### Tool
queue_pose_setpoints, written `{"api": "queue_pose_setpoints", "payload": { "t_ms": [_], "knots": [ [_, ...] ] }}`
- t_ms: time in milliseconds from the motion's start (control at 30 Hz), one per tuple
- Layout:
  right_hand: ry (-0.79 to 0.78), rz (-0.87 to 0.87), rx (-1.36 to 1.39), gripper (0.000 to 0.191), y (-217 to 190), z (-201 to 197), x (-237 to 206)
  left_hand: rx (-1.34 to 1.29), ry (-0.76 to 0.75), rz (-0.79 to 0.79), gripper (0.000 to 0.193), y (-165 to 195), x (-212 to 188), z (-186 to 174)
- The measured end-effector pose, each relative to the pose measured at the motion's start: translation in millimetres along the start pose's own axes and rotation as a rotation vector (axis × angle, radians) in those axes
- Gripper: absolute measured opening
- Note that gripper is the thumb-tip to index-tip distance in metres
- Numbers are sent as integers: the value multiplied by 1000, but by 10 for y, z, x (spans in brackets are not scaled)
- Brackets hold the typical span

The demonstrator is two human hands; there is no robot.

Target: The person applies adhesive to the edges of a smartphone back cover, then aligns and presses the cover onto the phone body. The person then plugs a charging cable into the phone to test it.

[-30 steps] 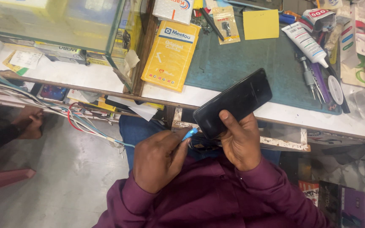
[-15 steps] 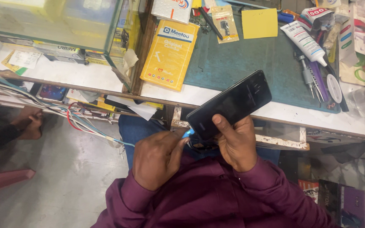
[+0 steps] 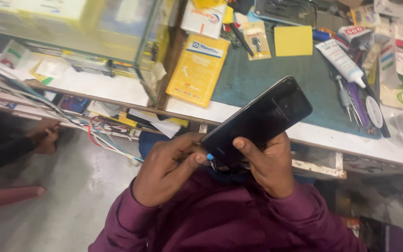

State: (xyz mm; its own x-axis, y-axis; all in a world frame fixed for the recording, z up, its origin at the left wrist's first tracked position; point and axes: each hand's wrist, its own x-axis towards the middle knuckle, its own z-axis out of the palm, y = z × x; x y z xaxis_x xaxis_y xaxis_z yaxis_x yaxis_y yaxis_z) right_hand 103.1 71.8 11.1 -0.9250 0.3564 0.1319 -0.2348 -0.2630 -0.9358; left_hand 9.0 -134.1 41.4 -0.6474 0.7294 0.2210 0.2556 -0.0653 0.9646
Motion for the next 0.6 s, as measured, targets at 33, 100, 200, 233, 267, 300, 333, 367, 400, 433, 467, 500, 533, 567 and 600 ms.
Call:
{"api": "queue_pose_setpoints", "payload": {
  "t_ms": [33,100,200,233,267,300,333,367,400,433,467,500,533,567,600],
  "knots": [
    [-31,9,-28,30,-43,23,12,73,33,-35,24,26,-4,-7],
    [-96,37,-100,30,-115,74,38,212,89,-110,19,67,-23,-1],
    [-205,25,-217,32,-182,130,134,55,133,-100,19,108,-79,-62],
    [-248,13,-252,33,-187,156,163,66,168,-134,18,119,-107,-86],
    [-271,31,-200,35,-180,192,190,77,204,-170,18,128,-135,-118],
    [-294,48,-148,37,-167,231,212,90,239,-205,17,133,-159,-144],
    [-317,66,-95,39,-159,268,225,80,245,-196,17,134,-180,-163],
    [-329,87,-82,39,-156,296,227,70,251,-188,18,134,-205,-177],
    [-341,106,-68,39,-150,323,237,60,257,-179,18,127,-221,-190],
    [-354,124,-55,39,-146,346,247,66,263,-145,18,114,-231,-197],
    [-370,105,-48,39,-142,363,252,70,271,-112,18,100,-244,-198],
    [-386,87,-40,39,-136,377,251,74,278,-81,18,88,-263,-197],
    [-399,70,-33,39,-131,382,255,78,310,-89,18,69,-270,-192],
    [-425,70,-29,38,-126,375,262,81,339,-96,17,47,-270,-181],
    [-450,71,-25,37,-119,361,270,83,367,-103,17,35,-275,-178]
  ]
}}
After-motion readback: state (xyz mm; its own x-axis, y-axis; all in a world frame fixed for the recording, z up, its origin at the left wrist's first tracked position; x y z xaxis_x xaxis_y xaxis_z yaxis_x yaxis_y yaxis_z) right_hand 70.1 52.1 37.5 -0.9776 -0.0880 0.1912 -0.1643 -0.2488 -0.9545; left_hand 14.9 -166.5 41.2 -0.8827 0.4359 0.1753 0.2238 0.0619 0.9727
